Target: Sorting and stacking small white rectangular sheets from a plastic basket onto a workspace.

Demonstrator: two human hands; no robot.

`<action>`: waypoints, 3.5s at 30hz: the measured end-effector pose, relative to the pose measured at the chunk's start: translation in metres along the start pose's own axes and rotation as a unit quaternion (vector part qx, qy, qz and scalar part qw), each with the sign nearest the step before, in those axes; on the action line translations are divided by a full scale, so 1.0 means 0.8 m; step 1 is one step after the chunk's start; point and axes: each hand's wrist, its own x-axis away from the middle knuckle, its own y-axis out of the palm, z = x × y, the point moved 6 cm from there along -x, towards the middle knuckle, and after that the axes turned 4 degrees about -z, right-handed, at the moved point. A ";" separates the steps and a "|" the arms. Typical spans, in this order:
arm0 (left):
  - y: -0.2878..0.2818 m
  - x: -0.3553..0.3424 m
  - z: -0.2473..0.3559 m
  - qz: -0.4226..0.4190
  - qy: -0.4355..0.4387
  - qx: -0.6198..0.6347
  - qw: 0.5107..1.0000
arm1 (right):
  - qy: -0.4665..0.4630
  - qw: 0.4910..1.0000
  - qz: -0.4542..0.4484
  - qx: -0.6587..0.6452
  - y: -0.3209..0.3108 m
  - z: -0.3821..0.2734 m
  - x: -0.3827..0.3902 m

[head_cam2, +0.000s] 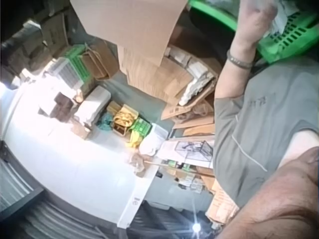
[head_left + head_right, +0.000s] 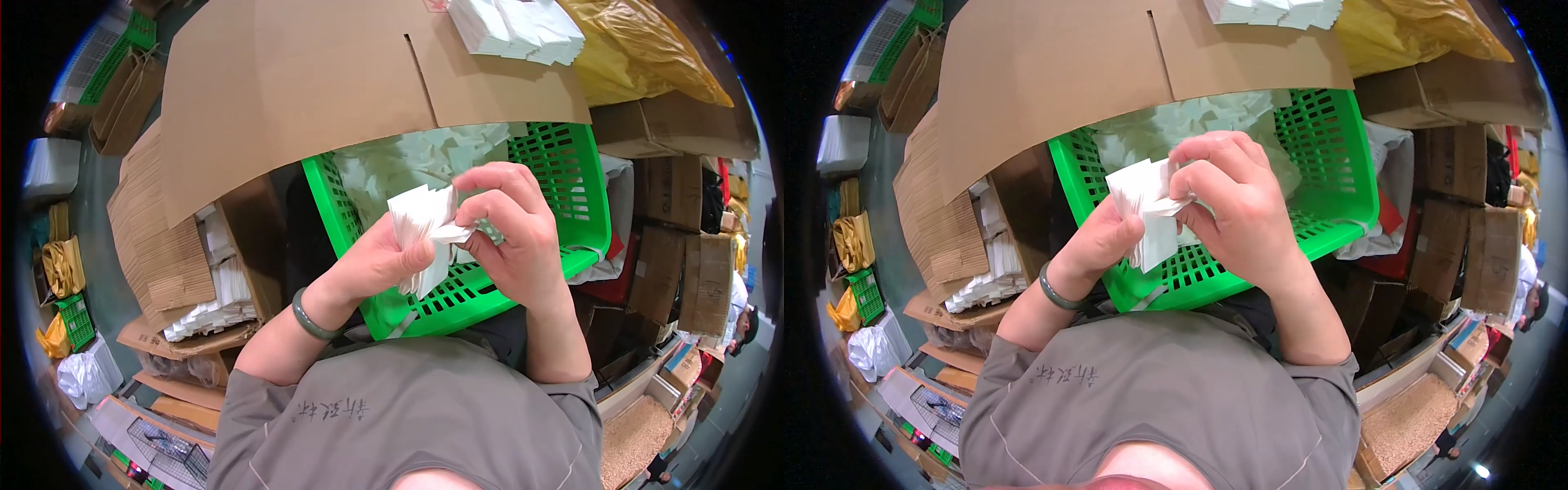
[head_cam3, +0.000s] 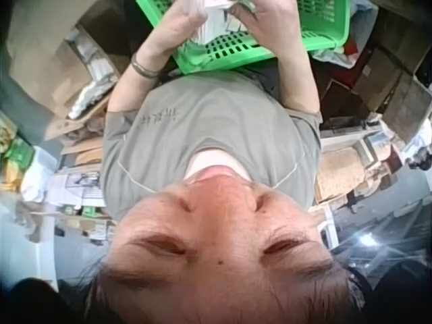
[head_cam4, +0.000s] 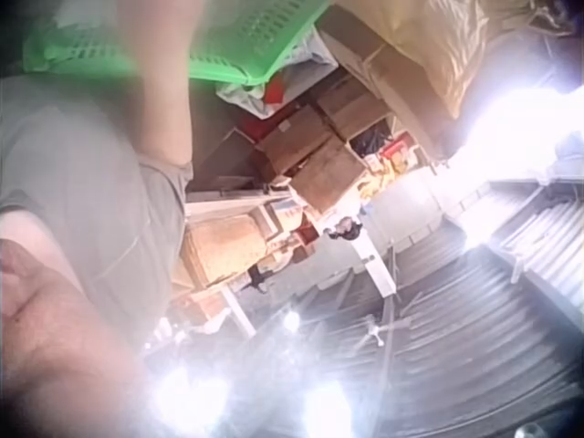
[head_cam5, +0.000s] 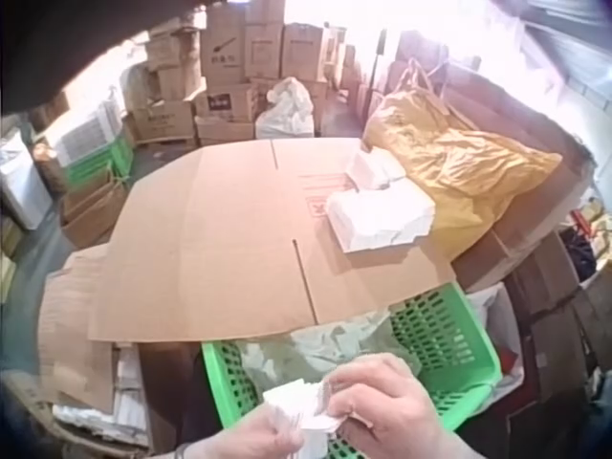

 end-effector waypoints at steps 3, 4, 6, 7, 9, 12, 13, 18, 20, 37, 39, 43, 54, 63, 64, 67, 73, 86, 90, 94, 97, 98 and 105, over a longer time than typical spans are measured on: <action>0.005 -0.002 0.000 -0.002 0.008 -0.003 1.000 | -0.008 1.000 0.003 -0.002 -0.003 0.000 -0.001; 0.003 -0.001 0.000 0.010 0.024 0.014 1.000 | -0.007 1.000 -0.005 -0.018 -0.002 0.001 -0.001; -0.003 0.003 -0.001 0.024 -0.002 0.034 0.999 | -0.006 1.000 -0.008 -0.020 -0.002 0.003 -0.001; -0.004 0.005 -0.003 0.036 -0.028 0.052 0.998 | -0.005 1.000 -0.008 -0.021 -0.003 0.003 0.001; -0.002 0.003 0.000 0.033 -0.029 0.060 0.997 | -0.006 0.999 -0.002 -0.039 -0.002 0.005 0.005; -0.001 0.003 -0.003 0.038 -0.025 0.068 0.997 | 0.011 0.997 -0.003 -0.071 -0.004 0.010 0.008; -0.002 0.002 -0.004 0.047 -0.021 0.067 0.996 | 0.027 0.996 -0.009 -0.086 -0.004 0.013 0.009; 0.003 -0.002 -0.002 0.008 -0.034 0.078 0.996 | 0.103 0.985 -0.030 -0.133 -0.005 0.017 0.003; 0.003 -0.001 -0.003 0.000 -0.054 0.091 0.994 | 0.150 0.975 -0.044 -0.157 -0.005 0.023 0.002; -0.006 -0.005 -0.020 0.070 -0.084 0.112 0.988 | 0.089 0.916 -0.230 -0.316 0.005 0.023 0.004; 0.003 -0.012 -0.016 0.033 -0.026 0.064 0.997 | 0.058 0.937 -0.229 -0.256 0.016 0.025 0.000; 0.000 -0.009 -0.017 -0.008 -0.070 0.084 0.994 | 0.119 0.955 -0.180 -0.202 0.022 0.035 -0.002; -0.035 -0.006 -0.032 0.193 -0.058 0.217 0.955 | 0.002 0.990 0.135 0.027 0.020 0.005 0.030; -0.039 -0.006 -0.028 0.229 -0.015 0.258 0.939 | -0.072 0.959 0.160 0.224 0.055 -0.013 0.033; -0.039 -0.006 -0.028 0.225 -0.012 0.260 0.939 | -0.073 0.958 0.160 0.225 0.054 -0.014 0.032; -0.040 -0.004 -0.027 0.228 -0.014 0.257 0.939 | -0.074 0.968 0.128 0.202 0.052 -0.013 0.030; -0.040 -0.005 -0.027 0.215 0.007 0.293 0.931 | -0.063 0.994 0.048 0.081 0.051 -0.005 0.031; -0.046 -0.003 -0.020 0.272 0.039 0.282 0.919 | -0.129 0.965 0.071 0.216 0.059 -0.022 0.038; -0.046 -0.002 -0.021 0.286 0.024 0.255 0.924 | -0.125 0.955 0.078 0.257 0.062 -0.019 0.033; -0.048 -0.002 -0.023 0.274 0.015 0.232 0.933 | -0.129 0.952 0.082 0.266 0.060 -0.020 0.026; -0.050 -0.002 -0.025 0.259 0.019 0.240 0.935 | -0.121 0.953 0.063 0.271 0.061 -0.017 0.024; -0.048 -0.003 -0.025 0.260 0.019 0.241 0.935 | -0.125 0.952 0.059 0.271 0.062 -0.016 0.024; -0.051 -0.002 -0.028 0.294 0.014 0.234 0.927 | -0.126 0.950 0.024 0.283 0.067 -0.015 0.022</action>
